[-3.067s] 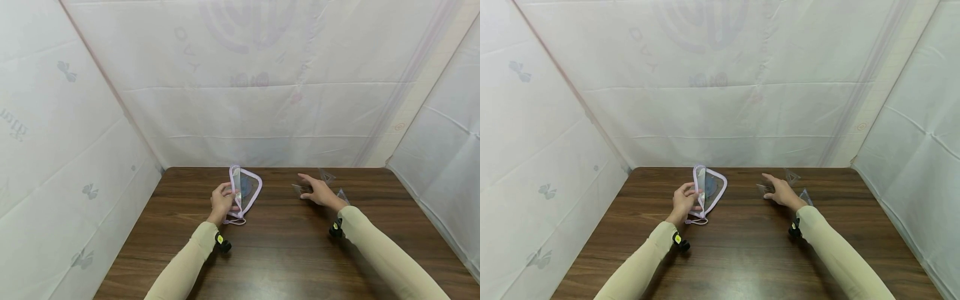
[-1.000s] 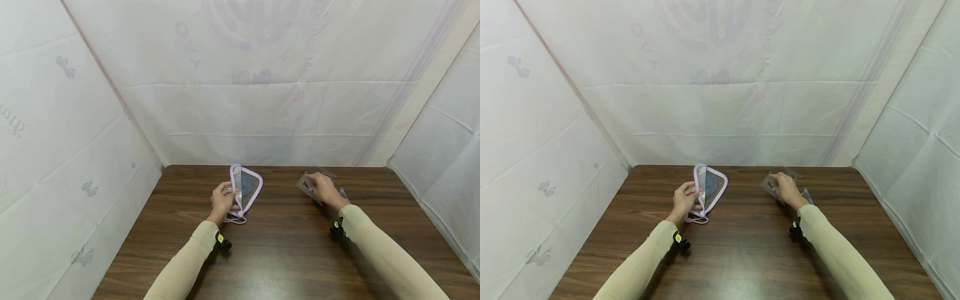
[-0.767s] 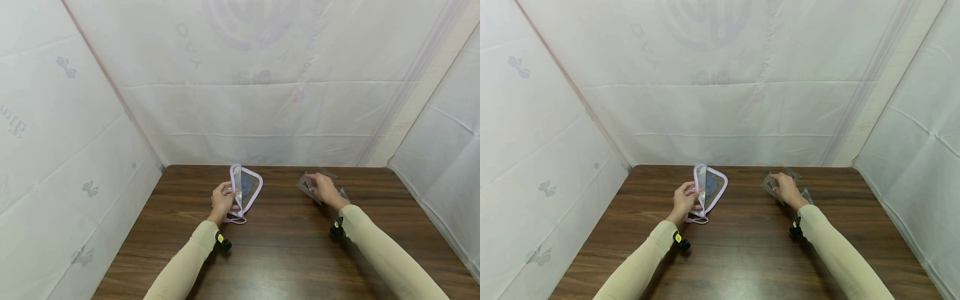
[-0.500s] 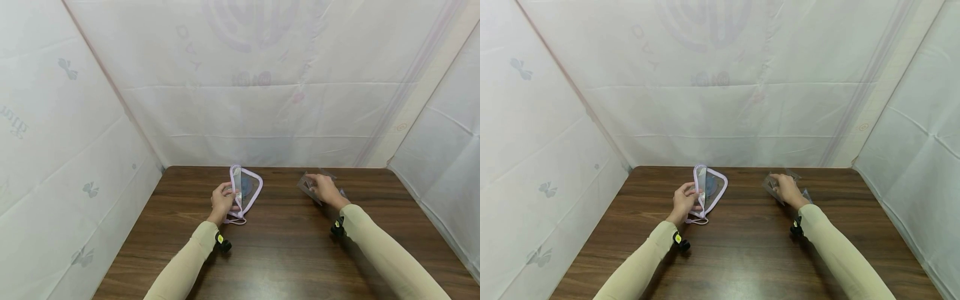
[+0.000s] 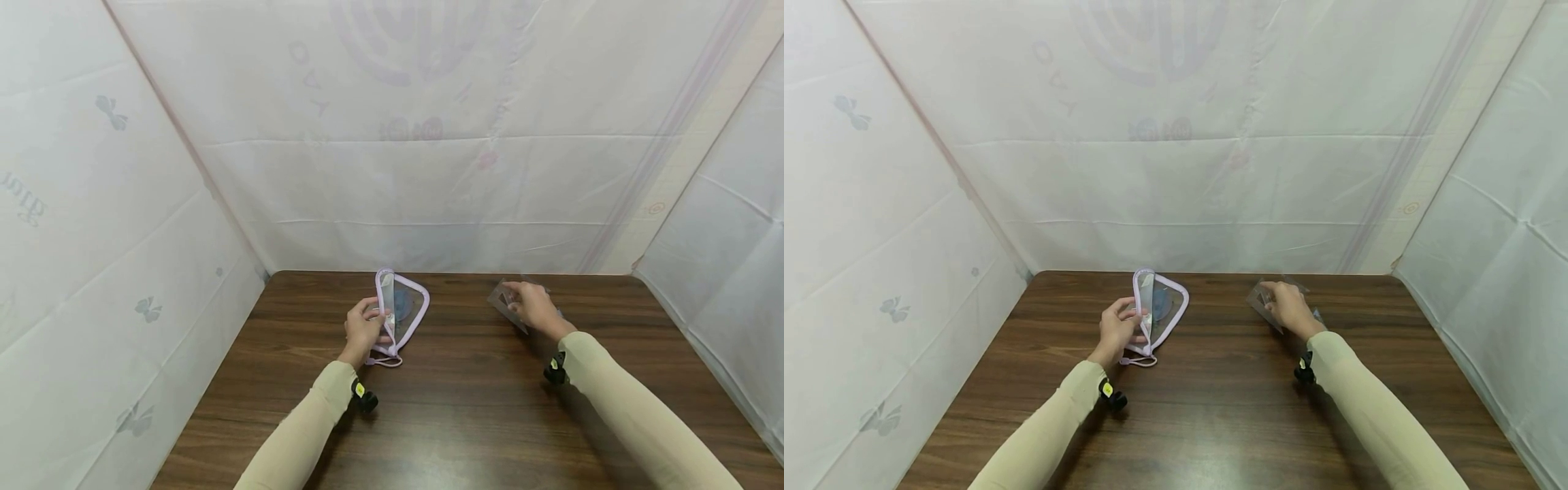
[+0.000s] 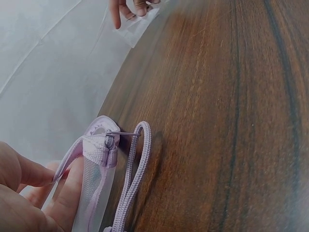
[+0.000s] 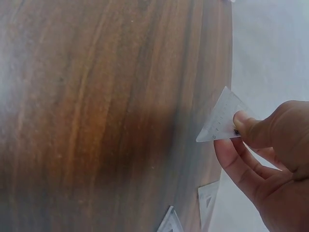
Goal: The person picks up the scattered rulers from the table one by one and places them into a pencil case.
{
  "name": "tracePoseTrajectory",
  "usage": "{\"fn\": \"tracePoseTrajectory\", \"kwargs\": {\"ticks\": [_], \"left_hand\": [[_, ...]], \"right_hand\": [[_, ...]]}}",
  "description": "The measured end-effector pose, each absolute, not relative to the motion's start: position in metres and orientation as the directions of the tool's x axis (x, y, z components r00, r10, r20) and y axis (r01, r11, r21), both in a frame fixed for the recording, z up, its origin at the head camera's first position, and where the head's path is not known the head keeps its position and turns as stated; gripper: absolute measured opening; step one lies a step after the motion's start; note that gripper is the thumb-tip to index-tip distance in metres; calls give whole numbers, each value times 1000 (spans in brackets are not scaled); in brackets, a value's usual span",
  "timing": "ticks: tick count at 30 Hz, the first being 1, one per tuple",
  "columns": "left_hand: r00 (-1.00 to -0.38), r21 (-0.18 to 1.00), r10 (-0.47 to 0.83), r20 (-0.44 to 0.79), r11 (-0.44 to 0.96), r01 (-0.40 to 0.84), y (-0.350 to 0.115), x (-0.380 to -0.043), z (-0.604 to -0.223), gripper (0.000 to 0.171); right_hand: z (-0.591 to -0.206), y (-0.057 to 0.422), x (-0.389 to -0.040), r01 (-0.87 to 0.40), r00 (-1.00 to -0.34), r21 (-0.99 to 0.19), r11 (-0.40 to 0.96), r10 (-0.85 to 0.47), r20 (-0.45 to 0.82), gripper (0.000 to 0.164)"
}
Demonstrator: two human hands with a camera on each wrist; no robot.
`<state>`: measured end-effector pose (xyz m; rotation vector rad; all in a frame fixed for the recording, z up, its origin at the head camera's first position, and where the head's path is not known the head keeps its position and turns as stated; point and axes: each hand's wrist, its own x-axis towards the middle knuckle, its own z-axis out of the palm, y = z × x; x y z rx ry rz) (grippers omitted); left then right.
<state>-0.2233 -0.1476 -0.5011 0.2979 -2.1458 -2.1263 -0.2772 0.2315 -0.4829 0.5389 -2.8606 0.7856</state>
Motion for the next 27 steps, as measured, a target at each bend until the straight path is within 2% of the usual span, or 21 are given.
{"fn": "tracePoseTrajectory", "kwargs": {"ticks": [10, 27], "left_hand": [[-972, 997, -222, -71, 21, -77, -147, -224, -500, 42], [-973, 996, -218, -80, 21, -86, -147, -225, -500, 43]], "right_hand": [[-477, 237, -280, -395, -918, -464, 793, -321, 233, 53], [-469, 236, -282, -348, -937, -481, 805, -292, 190, 57]]}}
